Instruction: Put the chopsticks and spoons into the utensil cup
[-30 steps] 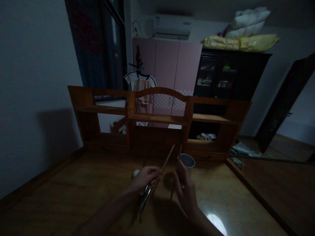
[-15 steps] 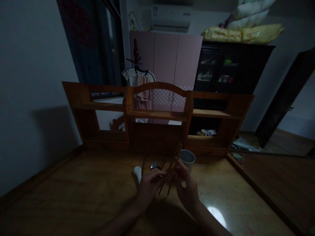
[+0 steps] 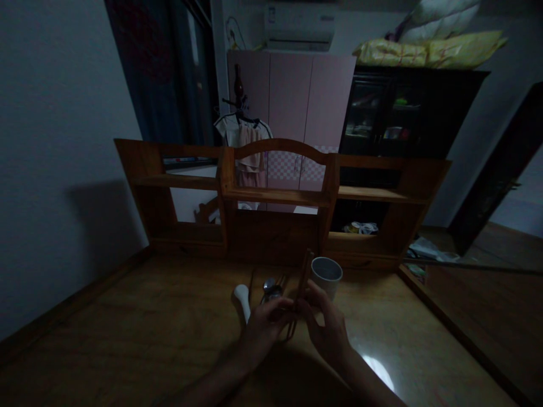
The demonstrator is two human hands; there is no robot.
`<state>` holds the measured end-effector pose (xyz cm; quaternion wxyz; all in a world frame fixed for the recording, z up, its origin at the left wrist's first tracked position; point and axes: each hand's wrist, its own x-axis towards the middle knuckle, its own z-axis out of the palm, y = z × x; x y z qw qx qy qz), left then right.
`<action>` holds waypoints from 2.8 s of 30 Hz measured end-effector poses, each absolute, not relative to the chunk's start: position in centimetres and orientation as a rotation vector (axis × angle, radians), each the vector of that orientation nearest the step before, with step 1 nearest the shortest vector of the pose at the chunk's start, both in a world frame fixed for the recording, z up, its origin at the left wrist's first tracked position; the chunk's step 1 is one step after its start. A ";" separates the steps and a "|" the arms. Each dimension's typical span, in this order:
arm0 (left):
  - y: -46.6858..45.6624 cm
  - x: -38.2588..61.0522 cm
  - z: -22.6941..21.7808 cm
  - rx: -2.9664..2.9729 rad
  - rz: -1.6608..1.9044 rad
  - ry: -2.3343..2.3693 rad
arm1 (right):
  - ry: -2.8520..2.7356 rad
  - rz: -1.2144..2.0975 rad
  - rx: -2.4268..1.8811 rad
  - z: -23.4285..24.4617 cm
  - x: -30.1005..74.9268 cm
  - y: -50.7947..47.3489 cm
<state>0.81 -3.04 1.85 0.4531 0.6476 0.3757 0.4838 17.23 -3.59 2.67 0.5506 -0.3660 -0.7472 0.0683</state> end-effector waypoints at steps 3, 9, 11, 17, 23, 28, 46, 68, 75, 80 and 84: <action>-3.0 0.8 1.7 1.595 1.153 0.905 | -1.770 0.211 -0.871 3.0 17.3 -3.6; -3.3 0.6 2.0 1.629 1.156 0.940 | -1.787 0.288 -0.865 3.2 17.3 -3.8; -3.4 0.6 2.2 1.647 1.170 0.942 | -1.794 0.287 -0.863 3.1 17.3 -3.8; -2.9 0.3 1.7 1.757 1.098 1.006 | -1.791 0.222 -0.863 3.0 17.4 -3.8; -2.8 0.1 1.6 1.764 1.009 0.959 | -1.787 0.206 -0.853 2.8 17.6 -3.8; -2.9 0.0 1.7 1.768 1.004 0.932 | -1.786 0.248 -0.834 2.8 17.4 -3.8; -2.7 0.2 1.2 1.793 1.035 0.878 | -1.790 0.313 -0.884 2.0 17.0 -3.8; -0.6 -1.6 0.6 2.351 0.892 1.572 | -1.768 0.356 -1.084 2.8 17.1 -3.5; -1.2 -1.6 1.0 2.483 0.709 1.662 | -1.683 0.467 -1.120 3.1 17.0 -3.9; -1.3 -1.8 0.6 2.517 0.631 1.801 | -1.574 0.893 -1.153 2.0 16.4 -2.8; -1.1 -2.0 -0.2 2.515 0.628 1.815 | -1.464 1.297 -1.195 0.0 15.9 -1.8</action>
